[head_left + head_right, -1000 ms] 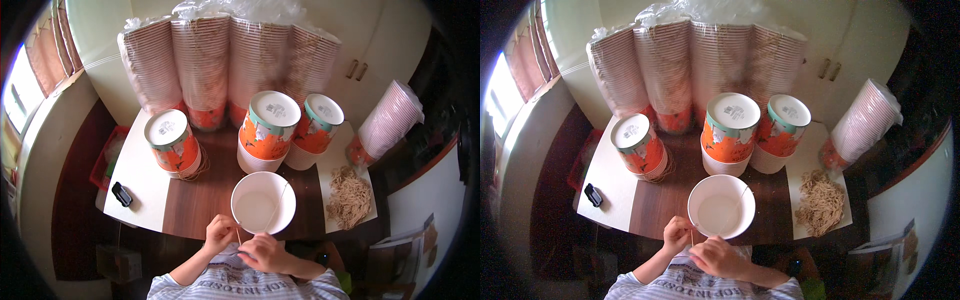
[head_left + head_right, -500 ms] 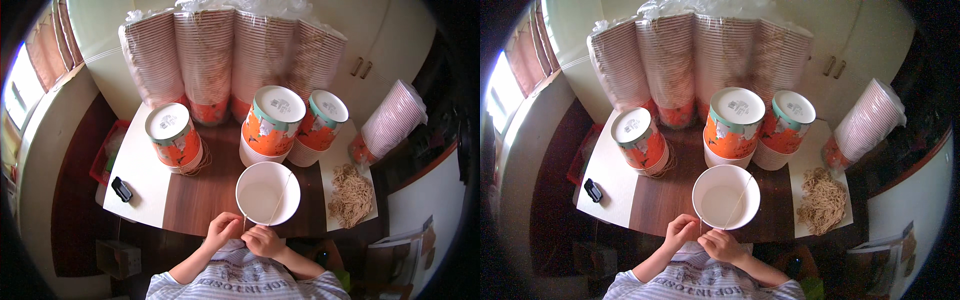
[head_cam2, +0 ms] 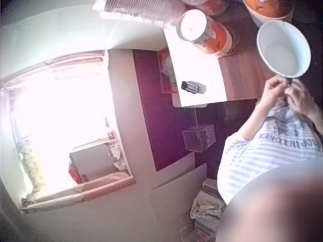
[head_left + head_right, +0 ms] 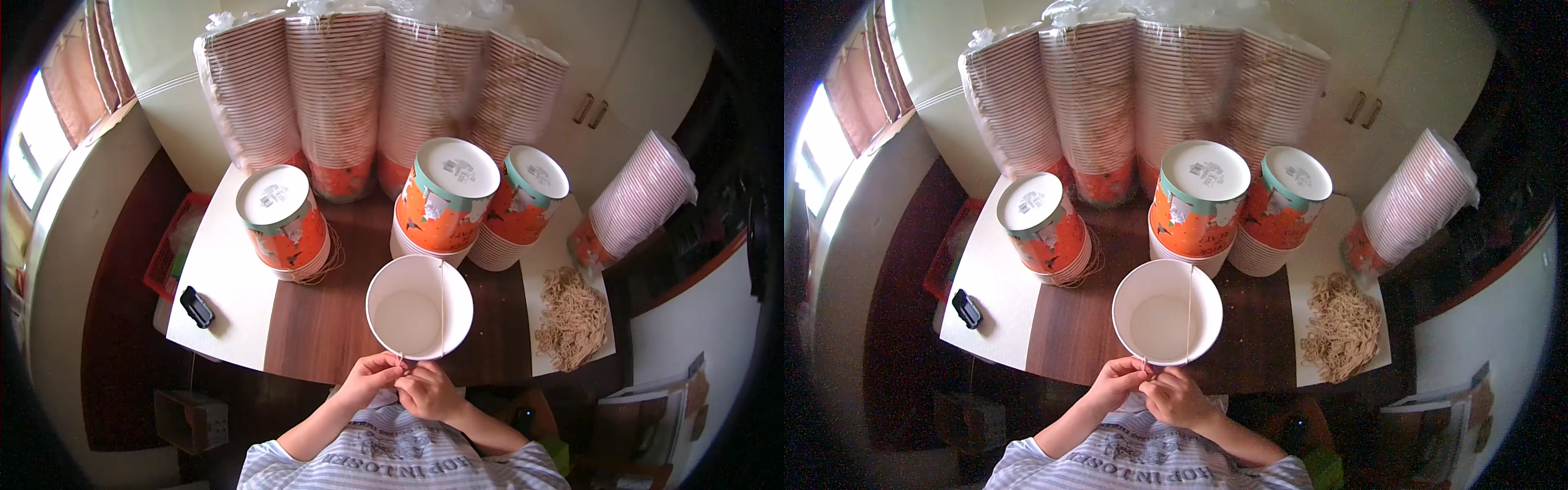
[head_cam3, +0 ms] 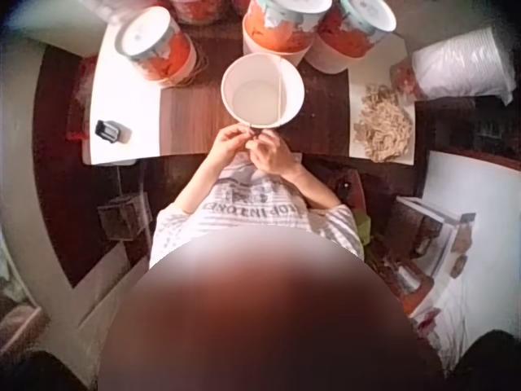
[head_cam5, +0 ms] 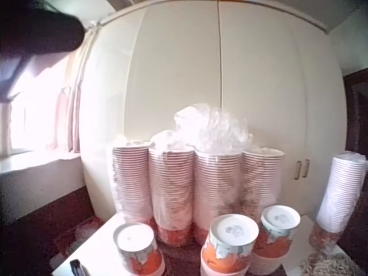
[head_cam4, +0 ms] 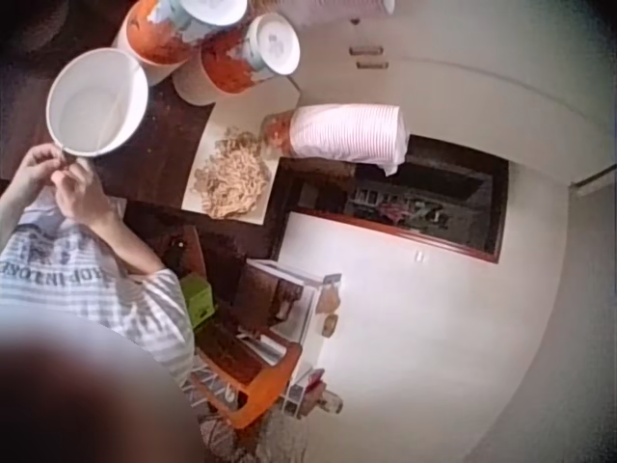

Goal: Bundling stacks of paper cups together using rubber bands.

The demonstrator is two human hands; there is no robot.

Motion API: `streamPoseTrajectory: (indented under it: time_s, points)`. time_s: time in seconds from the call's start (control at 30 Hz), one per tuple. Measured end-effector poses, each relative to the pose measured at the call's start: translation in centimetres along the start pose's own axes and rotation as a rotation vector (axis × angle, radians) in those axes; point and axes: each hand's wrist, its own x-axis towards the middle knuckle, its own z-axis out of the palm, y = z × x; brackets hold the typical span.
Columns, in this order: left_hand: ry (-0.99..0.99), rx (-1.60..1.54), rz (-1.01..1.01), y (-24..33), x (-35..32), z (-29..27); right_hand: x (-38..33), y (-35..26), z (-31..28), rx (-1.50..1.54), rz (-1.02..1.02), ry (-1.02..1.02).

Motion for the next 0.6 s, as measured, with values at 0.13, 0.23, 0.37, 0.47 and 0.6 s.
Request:
streamPoseTrajectory:
  time_s: [0.13,0.23,0.37,0.47,0.6]
  points:
    - [-0.014,-0.070,-0.030,-0.9,0.1,-0.6,-0.3,-0.7,0.0,-0.047,0.118,0.062]
    - [-0.016,-0.153,0.013,-1.2,0.0,-0.5,0.2,-1.0,-0.1,-0.128,0.187,0.164]
    - [0.060,-0.125,-0.039,-1.1,-0.1,-0.3,0.2,-1.2,-0.4,-0.238,0.206,0.066]
    - [0.066,-0.120,-0.054,-1.0,-0.2,-0.2,0.3,-1.3,-0.5,-0.255,0.197,0.067]
    - [0.054,-0.124,-0.041,-0.7,-0.3,0.2,0.4,-1.3,-0.5,-0.285,0.171,0.083]
